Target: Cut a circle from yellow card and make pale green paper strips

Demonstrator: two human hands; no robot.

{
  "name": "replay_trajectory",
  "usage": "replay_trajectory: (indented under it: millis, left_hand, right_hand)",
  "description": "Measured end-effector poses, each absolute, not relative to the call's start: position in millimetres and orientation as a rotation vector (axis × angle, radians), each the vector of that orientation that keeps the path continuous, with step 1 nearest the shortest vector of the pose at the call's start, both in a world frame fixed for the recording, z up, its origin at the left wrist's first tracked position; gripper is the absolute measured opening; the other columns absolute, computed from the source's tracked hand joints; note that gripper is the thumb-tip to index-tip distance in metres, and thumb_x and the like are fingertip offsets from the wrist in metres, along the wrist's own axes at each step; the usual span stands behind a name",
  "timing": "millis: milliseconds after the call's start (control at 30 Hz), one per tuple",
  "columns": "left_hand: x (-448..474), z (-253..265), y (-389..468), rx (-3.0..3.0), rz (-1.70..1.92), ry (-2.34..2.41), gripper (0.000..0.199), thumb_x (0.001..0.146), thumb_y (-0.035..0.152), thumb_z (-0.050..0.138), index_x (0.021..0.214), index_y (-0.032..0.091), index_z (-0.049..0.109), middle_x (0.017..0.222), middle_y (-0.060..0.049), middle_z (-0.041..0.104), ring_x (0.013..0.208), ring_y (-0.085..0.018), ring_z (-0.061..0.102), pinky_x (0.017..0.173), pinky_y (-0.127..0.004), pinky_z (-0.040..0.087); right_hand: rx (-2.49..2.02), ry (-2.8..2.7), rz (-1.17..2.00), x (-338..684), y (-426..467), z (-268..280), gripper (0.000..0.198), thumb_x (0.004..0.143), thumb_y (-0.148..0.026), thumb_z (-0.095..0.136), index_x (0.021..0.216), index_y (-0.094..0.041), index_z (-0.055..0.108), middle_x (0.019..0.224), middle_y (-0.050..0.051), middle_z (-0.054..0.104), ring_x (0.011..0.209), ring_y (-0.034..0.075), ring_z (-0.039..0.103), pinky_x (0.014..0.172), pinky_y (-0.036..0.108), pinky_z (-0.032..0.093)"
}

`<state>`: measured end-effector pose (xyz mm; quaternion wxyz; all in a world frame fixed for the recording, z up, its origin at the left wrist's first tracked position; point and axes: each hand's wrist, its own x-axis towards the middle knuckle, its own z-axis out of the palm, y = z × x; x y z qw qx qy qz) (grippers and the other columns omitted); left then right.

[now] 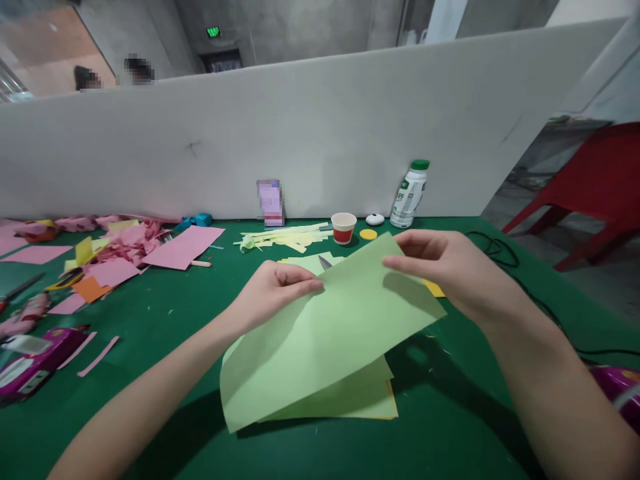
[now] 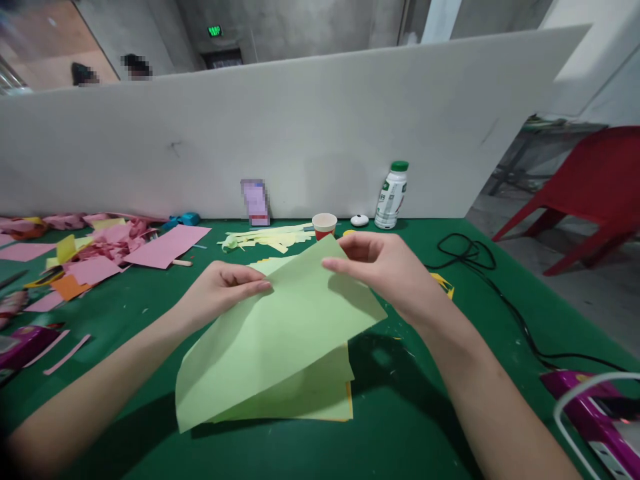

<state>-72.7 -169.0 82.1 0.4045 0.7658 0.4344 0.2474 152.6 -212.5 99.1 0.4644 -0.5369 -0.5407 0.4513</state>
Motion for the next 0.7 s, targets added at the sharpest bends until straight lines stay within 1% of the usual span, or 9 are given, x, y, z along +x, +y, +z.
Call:
replay_trajectory:
  millis: [67, 167, 233, 333, 433, 600, 700]
  left_hand:
    - [-76.4, 78.2, -170.5, 1.937, 0.632, 1.101, 0.028, 0.073, 0.042, 0.059, 0.071, 0.016, 0.069, 0.067, -0.002, 0.065, 0.054, -0.010, 0.051, 0.048, -0.020, 0.038]
    - [-79.5, 76.9, -173.2, 1.966, 0.611, 1.085, 0.025, 0.074, 0.039, 0.059, 0.070, 0.016, 0.069, 0.067, -0.002, 0.065, 0.055, -0.009, 0.050, 0.049, -0.020, 0.038]
    - [-80.7, 77.0, -173.9, 1.956, 0.590, 1.086, 0.025, 0.074, 0.039, 0.058, 0.071, 0.016, 0.069, 0.067, -0.002, 0.065, 0.054, -0.009, 0.049, 0.048, -0.019, 0.037]
    - [-82.3, 75.7, -172.7, 1.903, 0.569, 1.106, 0.028, 0.074, 0.041, 0.059, 0.071, 0.016, 0.068, 0.067, -0.001, 0.064, 0.054, -0.009, 0.048, 0.047, -0.019, 0.037]
    - [-83.3, 72.5, -171.0, 1.884, 0.573, 1.121, 0.027, 0.073, 0.042, 0.059, 0.071, 0.016, 0.068, 0.068, -0.002, 0.065, 0.054, -0.009, 0.049, 0.048, -0.020, 0.037]
    - [-81.9, 71.9, -172.4, 1.903, 0.559, 1.132, 0.029, 0.075, 0.042, 0.057, 0.070, 0.016, 0.068, 0.066, -0.001, 0.064, 0.052, -0.009, 0.049, 0.047, -0.019, 0.037]
    - [-81.1, 76.1, -175.5, 1.953, 0.554, 1.123, 0.030, 0.076, 0.043, 0.056, 0.071, 0.016, 0.069, 0.066, -0.002, 0.065, 0.053, -0.009, 0.049, 0.047, -0.019, 0.037]
  right_hand:
    - [-1.428, -1.418, 1.229, 150.8, -210.2, 97.6, 0.019, 0.057, -0.022, 0.073, 0.075, -0.023, 0.068, 0.072, -0.001, 0.068, 0.062, 0.016, 0.064, 0.051, 0.022, 0.050]
    - [-1.588, -1.500, 1.262, 147.8, -208.0, 94.8, 0.017, 0.059, -0.027, 0.071, 0.075, -0.020, 0.069, 0.070, 0.002, 0.068, 0.057, 0.017, 0.064, 0.045, 0.023, 0.048]
    - [-1.584, -1.561, 1.272, 148.6, -207.3, 93.6, 0.015, 0.063, -0.030, 0.068, 0.074, -0.019, 0.069, 0.068, 0.003, 0.068, 0.056, 0.017, 0.062, 0.044, 0.023, 0.047]
    - [-1.466, -1.664, 1.278, 154.3, -206.5, 93.0, 0.011, 0.067, -0.028, 0.063, 0.069, -0.019, 0.069, 0.067, 0.003, 0.068, 0.055, 0.017, 0.061, 0.044, 0.025, 0.047]
    - [-1.386, -1.719, 1.235, 158.7, -205.0, 92.4, 0.008, 0.066, -0.025, 0.062, 0.064, -0.020, 0.067, 0.067, 0.002, 0.068, 0.055, 0.017, 0.061, 0.045, 0.026, 0.047]
    - [-1.515, -1.668, 1.298, 154.2, -200.4, 88.3, 0.008, 0.066, -0.026, 0.062, 0.061, -0.019, 0.063, 0.072, 0.003, 0.068, 0.062, 0.019, 0.062, 0.052, 0.028, 0.049]
    - [-1.553, -1.593, 1.287, 151.1, -201.0, 87.2, 0.010, 0.066, -0.025, 0.061, 0.057, -0.019, 0.060, 0.065, 0.002, 0.066, 0.059, 0.019, 0.062, 0.050, 0.029, 0.048]
